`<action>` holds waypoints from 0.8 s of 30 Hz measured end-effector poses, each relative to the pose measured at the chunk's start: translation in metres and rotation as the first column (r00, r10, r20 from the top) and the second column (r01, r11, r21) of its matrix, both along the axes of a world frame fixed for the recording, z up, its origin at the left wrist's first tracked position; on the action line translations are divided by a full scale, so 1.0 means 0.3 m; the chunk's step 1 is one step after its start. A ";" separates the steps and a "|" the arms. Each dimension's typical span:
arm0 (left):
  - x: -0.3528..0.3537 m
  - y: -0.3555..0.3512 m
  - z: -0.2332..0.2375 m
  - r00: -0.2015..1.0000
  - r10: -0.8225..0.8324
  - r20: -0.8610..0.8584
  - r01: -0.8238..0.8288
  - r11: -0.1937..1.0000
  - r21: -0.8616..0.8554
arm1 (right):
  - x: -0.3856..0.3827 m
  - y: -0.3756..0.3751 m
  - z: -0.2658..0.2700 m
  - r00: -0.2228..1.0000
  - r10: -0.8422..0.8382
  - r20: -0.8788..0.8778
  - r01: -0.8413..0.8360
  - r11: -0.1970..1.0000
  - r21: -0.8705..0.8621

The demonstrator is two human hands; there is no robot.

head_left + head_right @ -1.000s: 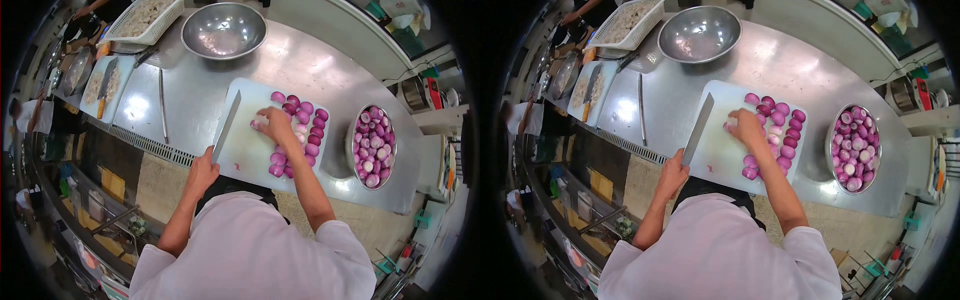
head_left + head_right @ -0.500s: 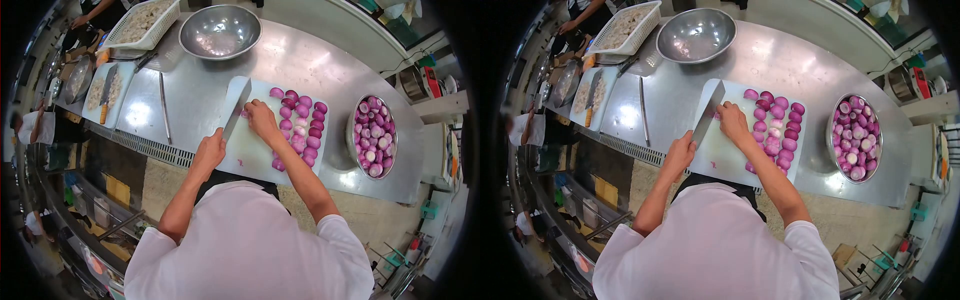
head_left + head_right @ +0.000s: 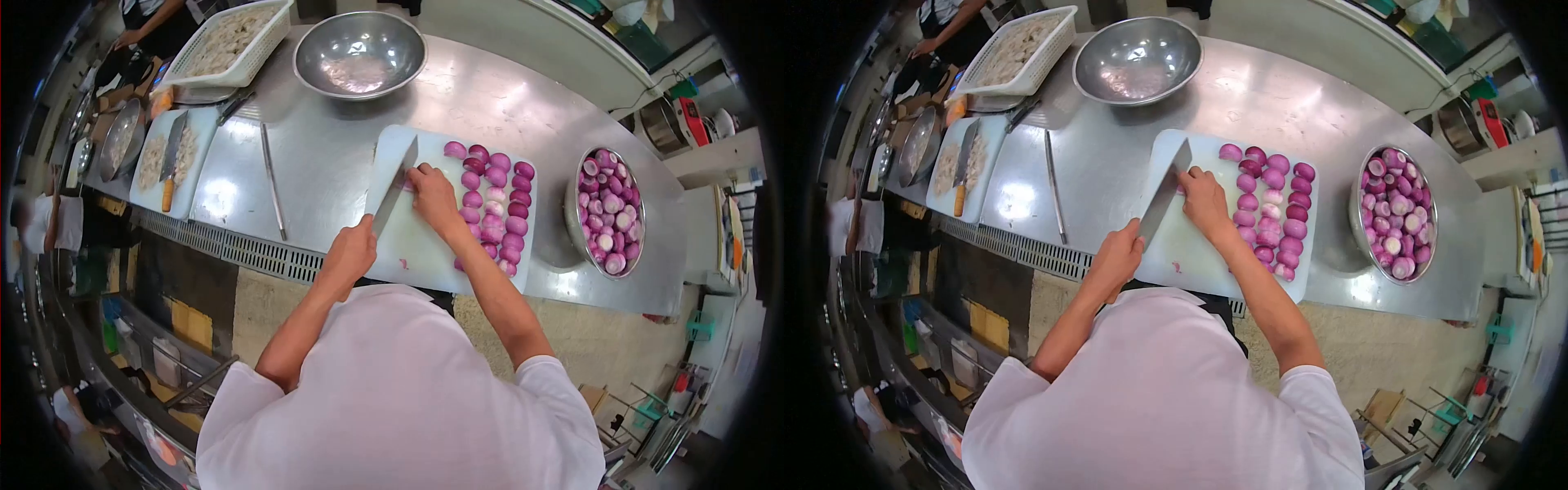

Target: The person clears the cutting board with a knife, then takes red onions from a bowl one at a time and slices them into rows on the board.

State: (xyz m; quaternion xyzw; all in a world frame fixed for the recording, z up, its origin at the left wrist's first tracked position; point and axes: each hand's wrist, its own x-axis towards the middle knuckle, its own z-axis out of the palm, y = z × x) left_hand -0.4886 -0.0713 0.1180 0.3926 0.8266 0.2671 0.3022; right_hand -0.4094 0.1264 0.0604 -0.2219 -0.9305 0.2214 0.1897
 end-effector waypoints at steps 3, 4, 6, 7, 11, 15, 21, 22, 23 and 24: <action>0.019 -0.010 -0.024 0.999 0.010 -0.052 -0.008 0.999 0.031 | 0.002 -0.004 -0.015 0.999 -0.038 -0.023 0.038 0.999 0.020; 0.010 -0.008 -0.030 0.998 0.007 -0.058 -0.005 1.000 0.027 | -0.002 -0.006 -0.019 0.999 -0.041 -0.029 0.041 0.999 0.016; 0.003 0.005 -0.032 0.991 -0.057 -0.119 0.058 0.998 0.006 | 0.007 -0.006 -0.024 0.998 -0.032 -0.046 0.032 0.999 0.009; 0.009 0.005 -0.027 0.991 -0.066 -0.120 0.068 0.998 0.011 | 0.010 0.002 -0.024 0.998 -0.041 -0.047 0.042 0.999 0.014; 0.020 -0.004 -0.029 0.981 -0.068 -0.182 0.082 0.994 0.071 | 0.011 -0.008 -0.037 0.988 -0.062 -0.143 0.066 0.998 0.021; 0.033 -0.019 0.023 0.975 -0.086 -0.202 0.103 0.992 0.074 | 0.022 -0.019 -0.051 0.982 -0.097 -0.164 0.099 0.995 0.008; 0.022 -0.013 -0.009 0.960 -0.139 -0.243 0.152 0.988 0.036 | 0.034 -0.026 -0.066 0.970 -0.116 -0.214 0.114 0.993 -0.020; 0.029 -0.009 -0.005 0.959 -0.146 -0.241 0.159 0.987 0.037 | 0.040 -0.019 -0.065 0.969 -0.123 -0.212 0.122 0.992 -0.019; 0.044 -0.022 -0.001 0.961 -0.125 -0.248 0.142 0.988 0.054 | 0.045 -0.025 -0.070 0.961 -0.124 -0.246 0.122 0.992 -0.020; 0.046 -0.027 0.002 0.960 -0.100 -0.262 0.123 0.990 0.073 | 0.039 -0.025 -0.072 0.950 -0.121 -0.287 0.121 0.992 -0.019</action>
